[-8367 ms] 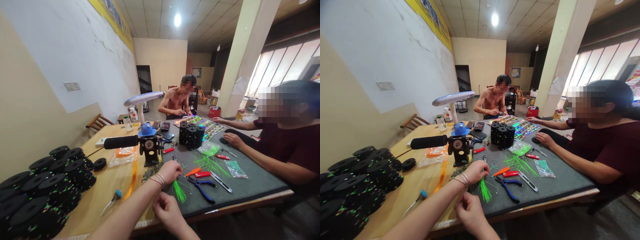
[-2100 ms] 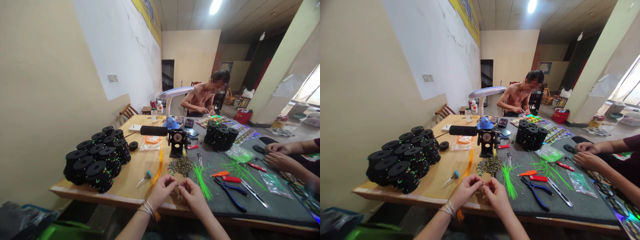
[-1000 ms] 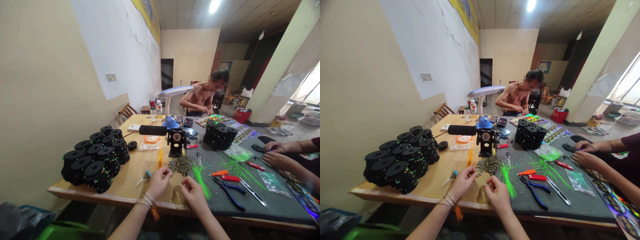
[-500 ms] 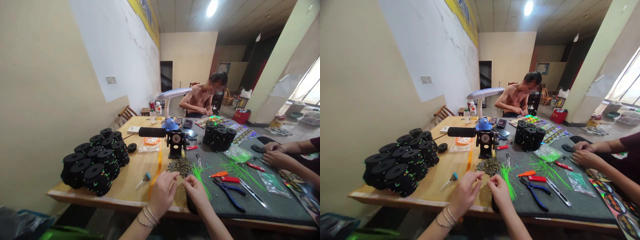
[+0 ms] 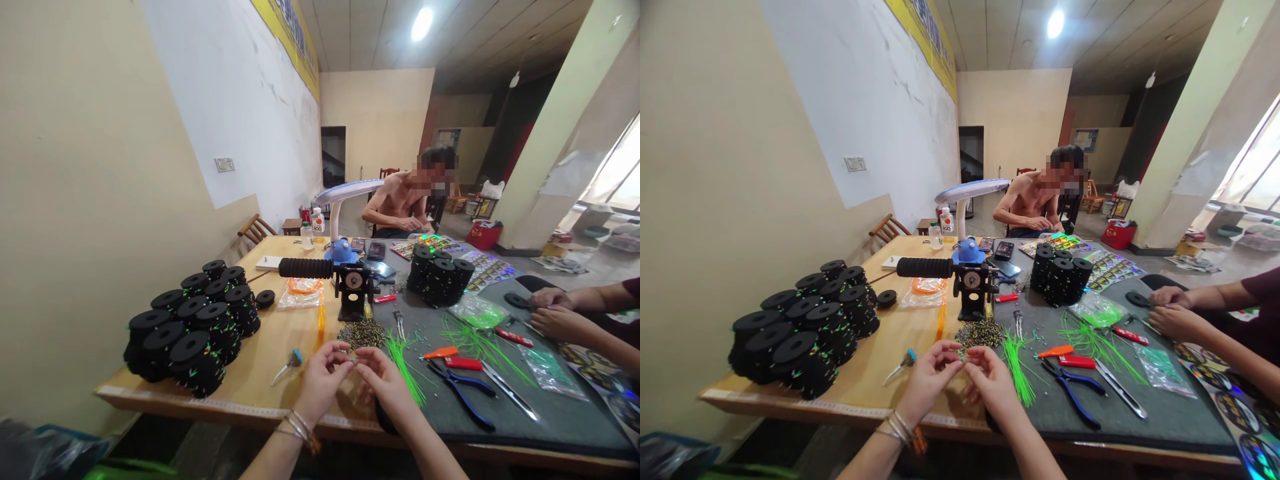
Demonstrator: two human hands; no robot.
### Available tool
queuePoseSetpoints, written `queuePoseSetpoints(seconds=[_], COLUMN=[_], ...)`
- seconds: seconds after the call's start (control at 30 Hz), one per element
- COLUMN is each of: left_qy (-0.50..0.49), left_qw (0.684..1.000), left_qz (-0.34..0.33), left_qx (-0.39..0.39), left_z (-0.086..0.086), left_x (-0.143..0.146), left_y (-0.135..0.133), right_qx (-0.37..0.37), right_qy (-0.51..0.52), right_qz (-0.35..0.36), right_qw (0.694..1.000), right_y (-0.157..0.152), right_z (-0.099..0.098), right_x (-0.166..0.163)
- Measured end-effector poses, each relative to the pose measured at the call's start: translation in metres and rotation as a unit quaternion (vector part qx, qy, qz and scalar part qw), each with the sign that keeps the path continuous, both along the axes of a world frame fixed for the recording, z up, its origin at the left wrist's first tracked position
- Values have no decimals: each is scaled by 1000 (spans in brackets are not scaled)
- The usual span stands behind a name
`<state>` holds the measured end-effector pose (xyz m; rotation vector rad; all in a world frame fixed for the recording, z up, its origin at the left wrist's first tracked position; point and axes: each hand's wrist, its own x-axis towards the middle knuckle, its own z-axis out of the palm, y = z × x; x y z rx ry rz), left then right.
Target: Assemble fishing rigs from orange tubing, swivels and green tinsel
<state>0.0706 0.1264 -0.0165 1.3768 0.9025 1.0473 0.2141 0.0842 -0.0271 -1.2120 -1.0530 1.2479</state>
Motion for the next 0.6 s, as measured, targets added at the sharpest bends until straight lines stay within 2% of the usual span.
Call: queuePoseSetpoints(seconds=[0.17,0.3,0.47,0.6], left_qy=[-56,-67,-76,-16], left_qw=[997,997,994,997], left_qz=[7,20,-44,-69], left_qx=[-45,-45,-65,-41], left_z=[-1,-4,-7,-8], left_x=[-2,-4,-7,-10], left_y=[1,1,-1,-3], right_qx=[-43,-50,1,57], right_qy=[33,32,-100,-198], right_qz=[26,26,-14,-22], right_qw=[998,998,995,978], right_y=[2,2,3,-1], right_z=[0,-3,-8,-5], right_x=[-6,-6,0,4])
